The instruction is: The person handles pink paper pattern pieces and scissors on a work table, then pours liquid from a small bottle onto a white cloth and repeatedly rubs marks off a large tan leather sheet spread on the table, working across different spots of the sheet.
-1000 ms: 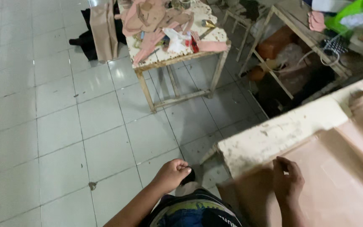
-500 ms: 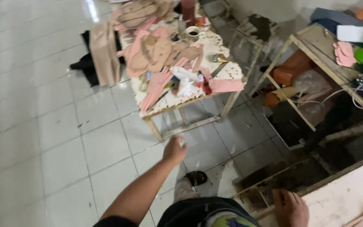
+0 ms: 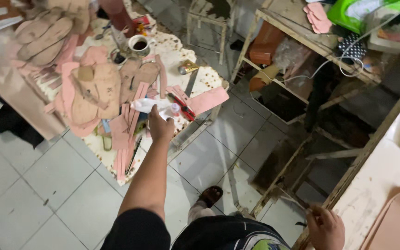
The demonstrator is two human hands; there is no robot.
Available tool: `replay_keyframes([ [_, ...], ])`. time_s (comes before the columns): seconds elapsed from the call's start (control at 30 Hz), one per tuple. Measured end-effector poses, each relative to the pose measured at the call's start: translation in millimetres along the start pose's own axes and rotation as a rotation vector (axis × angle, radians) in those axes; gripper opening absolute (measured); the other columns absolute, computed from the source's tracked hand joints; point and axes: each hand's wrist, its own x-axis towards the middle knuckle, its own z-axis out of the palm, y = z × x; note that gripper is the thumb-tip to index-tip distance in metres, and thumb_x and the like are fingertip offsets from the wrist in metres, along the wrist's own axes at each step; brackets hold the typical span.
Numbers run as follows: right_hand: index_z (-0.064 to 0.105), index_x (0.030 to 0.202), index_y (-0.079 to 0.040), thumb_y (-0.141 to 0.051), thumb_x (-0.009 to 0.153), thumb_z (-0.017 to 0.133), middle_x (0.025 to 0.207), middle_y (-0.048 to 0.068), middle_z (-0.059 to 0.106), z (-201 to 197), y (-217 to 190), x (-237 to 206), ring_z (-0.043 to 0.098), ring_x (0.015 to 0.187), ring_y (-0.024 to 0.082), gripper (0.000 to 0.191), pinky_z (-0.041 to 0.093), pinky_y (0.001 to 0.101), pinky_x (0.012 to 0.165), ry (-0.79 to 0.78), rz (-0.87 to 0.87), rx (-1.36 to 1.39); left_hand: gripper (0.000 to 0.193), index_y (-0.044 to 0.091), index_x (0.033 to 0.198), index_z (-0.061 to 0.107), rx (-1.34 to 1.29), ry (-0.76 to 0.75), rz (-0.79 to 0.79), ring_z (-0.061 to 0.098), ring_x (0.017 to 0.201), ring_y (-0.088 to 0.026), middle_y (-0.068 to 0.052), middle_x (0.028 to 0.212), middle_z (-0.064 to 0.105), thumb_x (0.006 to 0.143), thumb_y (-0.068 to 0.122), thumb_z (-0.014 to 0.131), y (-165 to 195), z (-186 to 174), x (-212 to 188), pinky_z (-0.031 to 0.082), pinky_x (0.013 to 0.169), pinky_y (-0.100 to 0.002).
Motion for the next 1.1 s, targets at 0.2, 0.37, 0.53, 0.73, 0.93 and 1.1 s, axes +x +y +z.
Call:
replay_keyframes([
  [0.2, 0.076, 0.098, -0.008, -0.017, 0.081, 0.076, 0.083, 0.010, 0.068, -17, -41, -14, 0.064, 0.082, 0.032, 0.019, 0.051, 0.0442, 0.077, 0.128, -0.049, 0.036, 0.083, 0.016, 0.144, 0.053, 0.062, -0.066, 0.393, 0.053, 0.111, -0.044, -0.029, 0.123, 0.052, 0.068, 0.016, 0.087, 19, 4, 5, 0.045, 0.096, -0.052],
  [0.37, 0.073, 0.094, -0.006, -0.017, 0.078, 0.079, 0.087, 0.014, 0.068, -34, -71, -21, 0.063, 0.082, 0.038, 0.021, 0.049, 0.0478, 0.074, 0.165, -0.035, 0.149, 0.031, 0.003, 0.113, 0.071, 0.118, 0.060, 0.493, 0.058, 0.100, -0.046, -0.025, 0.104, 0.066, 0.087, 0.017, 0.076, 22, 9, 33, 0.045, 0.088, -0.056],
  [0.53, 0.072, 0.107, -0.005, -0.022, 0.087, 0.074, 0.100, 0.012, 0.073, -48, -97, -42, 0.073, 0.089, 0.025, 0.026, 0.058, 0.0356, 0.078, 0.109, 0.193, 0.503, 0.023, -0.007, 0.107, 0.063, 0.198, 0.027, 0.648, 0.055, 0.116, -0.048, -0.028, 0.113, 0.063, 0.100, 0.013, 0.070, 33, -11, 26, 0.042, 0.103, -0.056],
  [0.73, 0.075, 0.113, -0.005, -0.023, 0.089, 0.073, 0.098, 0.007, 0.079, -69, -117, -90, 0.071, 0.088, 0.018, 0.030, 0.057, 0.0310, 0.077, -0.094, 0.376, 0.784, 0.022, -0.002, 0.106, 0.062, 0.158, -0.085, 0.930, 0.051, 0.124, -0.039, -0.022, 0.121, 0.058, 0.101, 0.017, 0.073, 78, -26, -37, 0.041, 0.108, -0.052],
  [0.93, 0.072, 0.120, -0.008, -0.018, 0.092, 0.070, 0.112, 0.007, 0.075, -106, -112, -123, 0.069, 0.093, 0.016, 0.030, 0.057, 0.0329, 0.082, -0.006, 0.218, 0.919, 0.031, 0.005, 0.107, 0.070, -0.015, -0.696, 1.224, 0.055, 0.124, -0.041, -0.026, 0.131, 0.057, 0.086, 0.026, 0.078, 155, -23, -192, 0.047, 0.103, -0.050],
  [1.1, 0.065, 0.131, -0.009, -0.007, 0.087, 0.071, 0.136, 0.013, 0.066, -138, -85, -173, 0.062, 0.121, 0.031, 0.044, 0.047, 0.0429, 0.103, 0.368, -0.200, 0.503, 0.029, 0.007, 0.102, 0.070, -0.113, -1.470, 1.042, 0.068, 0.112, -0.029, -0.012, 0.128, 0.063, 0.081, 0.025, 0.080, 195, -45, -327, 0.055, 0.088, -0.037],
])
